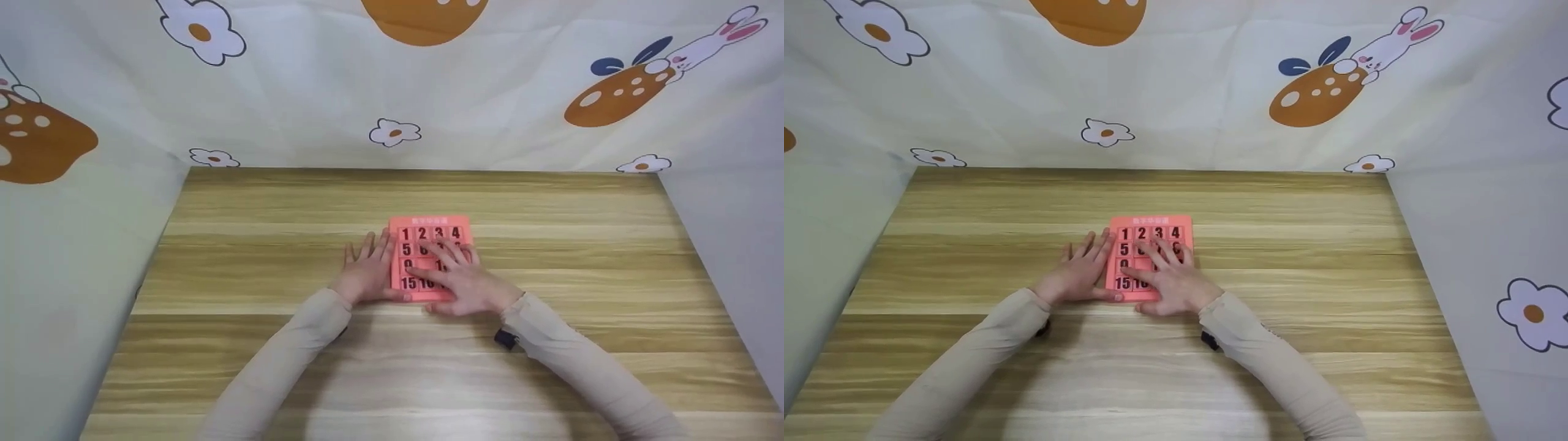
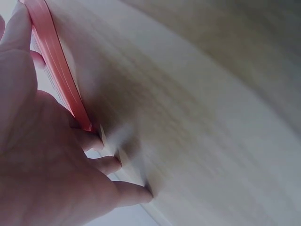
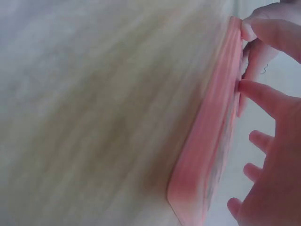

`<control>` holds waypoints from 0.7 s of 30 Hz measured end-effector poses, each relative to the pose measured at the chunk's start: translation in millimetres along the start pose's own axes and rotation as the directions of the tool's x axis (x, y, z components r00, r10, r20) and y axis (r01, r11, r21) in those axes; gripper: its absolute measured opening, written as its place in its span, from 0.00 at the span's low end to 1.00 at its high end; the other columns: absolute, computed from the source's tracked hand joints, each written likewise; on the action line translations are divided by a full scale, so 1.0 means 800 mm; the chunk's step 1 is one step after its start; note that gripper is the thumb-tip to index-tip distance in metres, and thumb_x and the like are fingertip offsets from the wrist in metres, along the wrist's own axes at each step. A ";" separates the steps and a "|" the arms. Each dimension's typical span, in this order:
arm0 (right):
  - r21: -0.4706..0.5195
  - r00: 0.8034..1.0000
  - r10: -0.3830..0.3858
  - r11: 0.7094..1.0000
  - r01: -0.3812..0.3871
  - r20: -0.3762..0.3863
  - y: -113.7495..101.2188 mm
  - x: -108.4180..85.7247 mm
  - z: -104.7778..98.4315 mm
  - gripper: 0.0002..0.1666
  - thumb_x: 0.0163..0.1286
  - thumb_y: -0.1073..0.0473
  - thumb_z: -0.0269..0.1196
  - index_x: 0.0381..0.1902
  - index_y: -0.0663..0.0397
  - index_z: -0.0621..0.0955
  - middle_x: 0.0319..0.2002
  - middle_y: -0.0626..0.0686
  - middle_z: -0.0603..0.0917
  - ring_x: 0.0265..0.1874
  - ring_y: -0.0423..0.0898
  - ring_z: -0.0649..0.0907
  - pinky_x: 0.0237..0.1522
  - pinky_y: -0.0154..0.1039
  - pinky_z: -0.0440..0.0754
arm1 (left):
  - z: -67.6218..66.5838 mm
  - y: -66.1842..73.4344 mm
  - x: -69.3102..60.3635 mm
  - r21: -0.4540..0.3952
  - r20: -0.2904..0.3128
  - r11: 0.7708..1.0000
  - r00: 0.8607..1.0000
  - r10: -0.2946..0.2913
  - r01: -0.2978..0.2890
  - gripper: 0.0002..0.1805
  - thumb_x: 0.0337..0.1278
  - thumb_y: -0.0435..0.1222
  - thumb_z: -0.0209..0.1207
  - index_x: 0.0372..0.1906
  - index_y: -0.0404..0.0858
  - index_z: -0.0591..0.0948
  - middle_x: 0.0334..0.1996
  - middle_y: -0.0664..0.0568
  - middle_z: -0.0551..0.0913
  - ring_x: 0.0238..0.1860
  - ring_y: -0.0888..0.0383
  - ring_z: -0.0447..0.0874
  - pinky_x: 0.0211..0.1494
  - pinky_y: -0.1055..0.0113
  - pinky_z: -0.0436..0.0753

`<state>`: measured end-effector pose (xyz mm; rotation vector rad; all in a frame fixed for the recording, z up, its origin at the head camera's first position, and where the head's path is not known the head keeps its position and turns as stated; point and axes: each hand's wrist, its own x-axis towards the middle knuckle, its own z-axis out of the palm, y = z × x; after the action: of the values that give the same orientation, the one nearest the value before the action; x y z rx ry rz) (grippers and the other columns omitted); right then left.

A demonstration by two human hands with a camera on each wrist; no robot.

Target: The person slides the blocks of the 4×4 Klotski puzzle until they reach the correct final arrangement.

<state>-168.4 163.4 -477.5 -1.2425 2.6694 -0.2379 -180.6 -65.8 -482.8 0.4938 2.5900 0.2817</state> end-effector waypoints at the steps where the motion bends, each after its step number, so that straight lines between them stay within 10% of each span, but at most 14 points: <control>1: 0.000 1.000 0.000 1.000 0.000 0.005 0.000 0.000 0.001 0.43 0.64 0.32 0.57 0.73 0.39 0.65 0.75 0.59 0.48 0.72 0.63 0.46 0.66 0.69 0.41 | 0.000 0.000 0.000 0.000 0.001 1.000 1.000 0.000 0.000 0.69 0.42 0.71 0.58 0.77 0.40 0.34 0.76 0.46 0.29 0.74 0.42 0.27 0.69 0.35 0.33; 14: 0.175 0.968 -0.144 0.968 0.181 -0.206 0.026 -0.011 0.000 0.16 0.61 0.46 0.63 0.44 0.41 0.87 0.71 0.59 0.61 0.70 0.65 0.54 0.62 0.72 0.47 | 0.001 0.001 0.000 0.008 0.015 1.000 1.000 -0.004 0.004 0.69 0.43 0.72 0.57 0.76 0.39 0.33 0.76 0.47 0.28 0.74 0.43 0.26 0.69 0.35 0.33; 21: 0.127 0.979 -0.064 0.988 0.089 -0.192 0.027 -0.019 -0.002 0.20 0.66 0.48 0.62 0.56 0.39 0.83 0.73 0.60 0.57 0.71 0.65 0.51 0.63 0.70 0.48 | -0.001 0.002 0.000 0.004 0.011 1.000 1.000 -0.007 0.007 0.69 0.43 0.71 0.57 0.76 0.39 0.33 0.76 0.47 0.28 0.74 0.43 0.25 0.69 0.36 0.32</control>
<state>-175.1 189.3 -478.9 -1.3424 2.7076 -0.5645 -180.3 -64.9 -481.9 0.4866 2.5815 0.2712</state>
